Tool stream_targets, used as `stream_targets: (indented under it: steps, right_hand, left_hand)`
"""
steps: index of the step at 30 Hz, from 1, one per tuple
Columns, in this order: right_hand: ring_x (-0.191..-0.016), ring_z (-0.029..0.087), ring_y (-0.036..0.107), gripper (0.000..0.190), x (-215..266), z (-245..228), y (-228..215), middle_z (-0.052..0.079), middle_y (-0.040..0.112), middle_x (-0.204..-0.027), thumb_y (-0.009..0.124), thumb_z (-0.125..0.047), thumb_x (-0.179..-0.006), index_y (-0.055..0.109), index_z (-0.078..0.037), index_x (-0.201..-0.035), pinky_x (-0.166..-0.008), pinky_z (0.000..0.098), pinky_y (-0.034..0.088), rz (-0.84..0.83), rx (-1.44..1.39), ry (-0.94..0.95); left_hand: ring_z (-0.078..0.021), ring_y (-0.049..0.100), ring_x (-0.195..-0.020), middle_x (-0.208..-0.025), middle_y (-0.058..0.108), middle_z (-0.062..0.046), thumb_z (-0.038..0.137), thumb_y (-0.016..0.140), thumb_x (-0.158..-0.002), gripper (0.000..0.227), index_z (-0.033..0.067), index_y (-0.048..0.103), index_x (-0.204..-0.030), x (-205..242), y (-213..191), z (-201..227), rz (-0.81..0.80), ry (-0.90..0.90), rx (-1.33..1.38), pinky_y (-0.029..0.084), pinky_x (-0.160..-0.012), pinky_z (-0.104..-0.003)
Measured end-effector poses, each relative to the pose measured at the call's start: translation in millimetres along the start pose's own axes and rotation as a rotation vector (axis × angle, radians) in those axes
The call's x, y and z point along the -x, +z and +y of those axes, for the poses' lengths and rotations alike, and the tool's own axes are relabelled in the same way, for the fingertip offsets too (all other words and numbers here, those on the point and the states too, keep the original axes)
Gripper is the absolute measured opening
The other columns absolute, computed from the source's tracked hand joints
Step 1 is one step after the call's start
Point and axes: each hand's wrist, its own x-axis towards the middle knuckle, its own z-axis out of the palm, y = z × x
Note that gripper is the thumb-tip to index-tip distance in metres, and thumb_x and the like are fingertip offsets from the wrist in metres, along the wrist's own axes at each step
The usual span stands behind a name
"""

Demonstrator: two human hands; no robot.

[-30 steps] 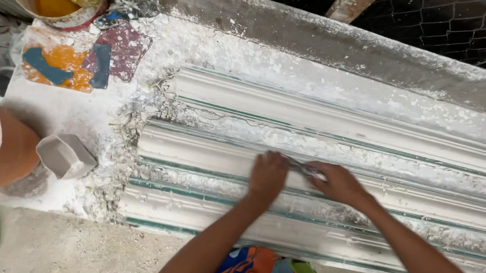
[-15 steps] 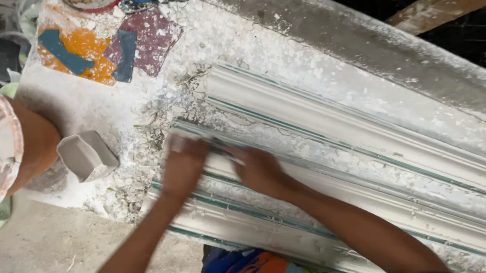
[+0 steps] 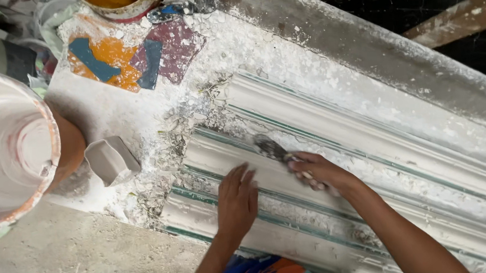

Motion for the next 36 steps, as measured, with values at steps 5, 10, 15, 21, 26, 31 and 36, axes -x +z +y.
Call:
stream_targets:
  steps: [5, 10, 15, 21, 26, 31, 36]
  right_hand:
    - [-0.045, 0.002, 0.05, 0.064, -69.7, -29.9, 145.8, 0.004, 0.062, -0.083, 0.069, -0.025, -0.096, 0.045, -0.007, -0.152, -0.031, 0.0186, 0.038, -0.235, -0.351, -0.386]
    - [-0.118, 0.04, 0.025, 0.07, -9.7, -34.6, 187.6, 0.024, 0.028, -0.14, 0.047, -0.035, -0.101, 0.022, -0.009, -0.162, -0.094, 0.0505, 0.022, -0.256, 0.076, -0.618]
    - [-0.145, 0.057, 0.026, 0.075, 0.7, 51.5, 113.5, 0.029, 0.028, -0.155, 0.056, -0.04, -0.101, 0.02, -0.03, -0.166, -0.122, 0.0615, 0.019, -0.277, 0.626, -0.771]
    - [-0.138, 0.043, 0.047, 0.05, 12.7, 237.5, -60.1, 0.015, 0.056, -0.137, 0.068, -0.019, -0.096, 0.06, -0.013, -0.145, -0.109, 0.0484, 0.042, 0.697, 0.495, -0.982]
    - [-0.149, 0.044, 0.005, 0.067, 68.5, 382.1, -174.7, 0.015, 0.012, -0.165, 0.038, -0.055, -0.104, 0.026, -0.019, -0.16, -0.114, 0.0718, 0.017, 1.155, 0.495, 0.056]
    - [-0.153, 0.052, 0.007, 0.078, 73.2, 397.0, -160.1, 0.028, 0.011, -0.168, 0.027, -0.056, -0.105, 0.019, -0.006, -0.164, -0.118, 0.0724, 0.014, 1.17, 0.46, 0.054]
    - [-0.156, 0.045, 0.006, 0.086, 78.4, 369.8, -152.1, 0.03, 0.009, -0.169, 0.011, -0.058, -0.102, 0.019, 0.004, -0.162, -0.122, 0.0625, 0.009, 1.244, 0.437, -0.022]
  left_hand:
    - [-0.0363, 0.061, -0.12, -0.123, 0.064, -0.024, 0.02, 0.037, -0.112, 0.038, -0.0026, 0.056, -0.136, -11.8, -30.7, 6.8, 0.149, -0.778, 0.655, 0.046, -0.107, -0.052]
    - [-0.0302, 0.052, -0.117, -0.123, 0.055, -0.017, 0.046, 0.027, -0.113, 0.056, 0.0018, 0.053, -0.135, -62.8, -83.0, -28.8, 0.145, -1.097, 0.933, 0.037, -0.106, -0.05]
    - [-0.0225, 0.072, -0.085, -0.111, 0.07, -0.019, 0.022, 0.041, -0.11, 0.029, -0.0054, 0.044, -0.121, -85.0, -69.4, -46.1, -0.069, -1.004, 0.831, 0.064, -0.072, -0.033]
    - [-0.0372, 0.073, -0.098, -0.101, 0.075, -0.011, 0.064, 0.025, -0.106, 0.058, 0.02, 0.058, -0.123, -131.4, -37.0, -57.3, -0.964, -0.079, -0.163, 0.058, -0.082, -0.061]
    - [-0.0419, 0.071, -0.112, -0.112, 0.076, -0.019, 0.058, 0.025, -0.106, 0.058, 0.0198, 0.061, -0.132, -189.4, -41.4, -61.5, -1.239, 0.173, -0.55, 0.055, -0.095, -0.06]
    - [-0.0401, 0.071, -0.114, -0.114, 0.077, -0.018, 0.065, 0.024, -0.104, 0.066, 0.0193, 0.062, -0.132, -195.3, -25.2, -29.1, -1.263, 0.159, -0.59, 0.054, -0.099, -0.059]
    - [-0.0266, 0.073, -0.097, -0.101, 0.078, -0.006, 0.062, 0.049, -0.096, 0.047, 0.036, 0.072, -0.128, -120.8, 135.2, 109.7, -1.115, 0.101, -0.179, 0.052, -0.07, -0.039]
